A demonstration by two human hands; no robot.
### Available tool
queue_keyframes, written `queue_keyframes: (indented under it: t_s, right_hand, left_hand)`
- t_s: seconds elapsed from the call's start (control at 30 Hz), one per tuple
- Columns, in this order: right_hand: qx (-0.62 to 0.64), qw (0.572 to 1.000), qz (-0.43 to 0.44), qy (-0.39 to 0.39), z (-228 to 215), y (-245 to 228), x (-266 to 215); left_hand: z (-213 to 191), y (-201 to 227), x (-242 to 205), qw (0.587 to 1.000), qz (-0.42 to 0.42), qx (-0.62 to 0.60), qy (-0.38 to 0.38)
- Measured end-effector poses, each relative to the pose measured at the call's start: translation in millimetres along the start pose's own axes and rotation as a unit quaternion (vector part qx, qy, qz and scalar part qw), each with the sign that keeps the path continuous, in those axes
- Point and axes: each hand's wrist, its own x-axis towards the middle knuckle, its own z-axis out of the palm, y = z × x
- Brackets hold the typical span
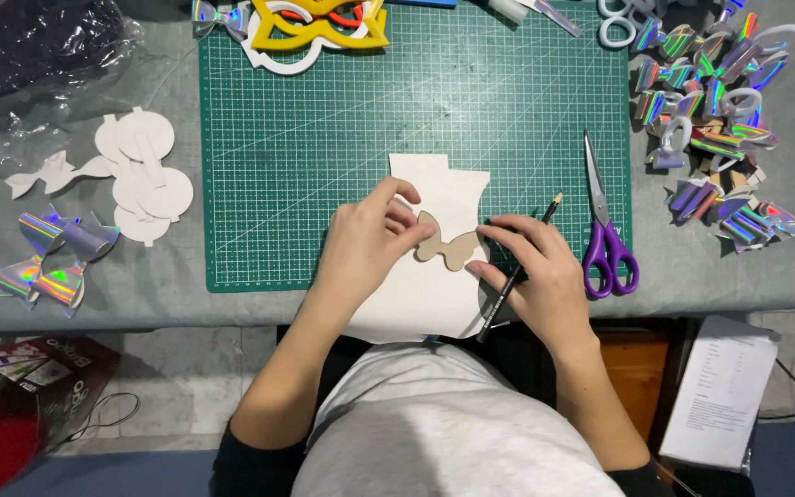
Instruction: Creating decorative hair bows by cutting holographic material, gluing pieces together, and tracing templates.
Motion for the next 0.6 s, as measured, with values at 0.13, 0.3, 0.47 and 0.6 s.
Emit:
queue_keyframes:
  t_s: [0.13,0.3,0.47,0.6]
  right_hand:
    - [-0.003,1.0,0.013,-0.008,-0.2,-0.1,0.0]
    - [0.037,0.998,-0.001,0.055,5.0,9.0,-7.8]
    - [0.029,0.996,-0.024,0.087,10.6,10.3,-11.0]
    - [-0.011,0.997,-0.033,0.071,11.8,3.2,-8.7]
  left_hand:
    - [-9.3,12.5,-11.7,0.999,0.011,-0.026,-0.042]
    - [-14.0,13.3,-26.7,0.953,0.273,0.107,0.069]
    - [-10.6,-14.5,-22.2,0.907,0.382,0.157,0.075]
    - [-11.8,-17.4,-20.1,0.908,0.378,0.176,0.025]
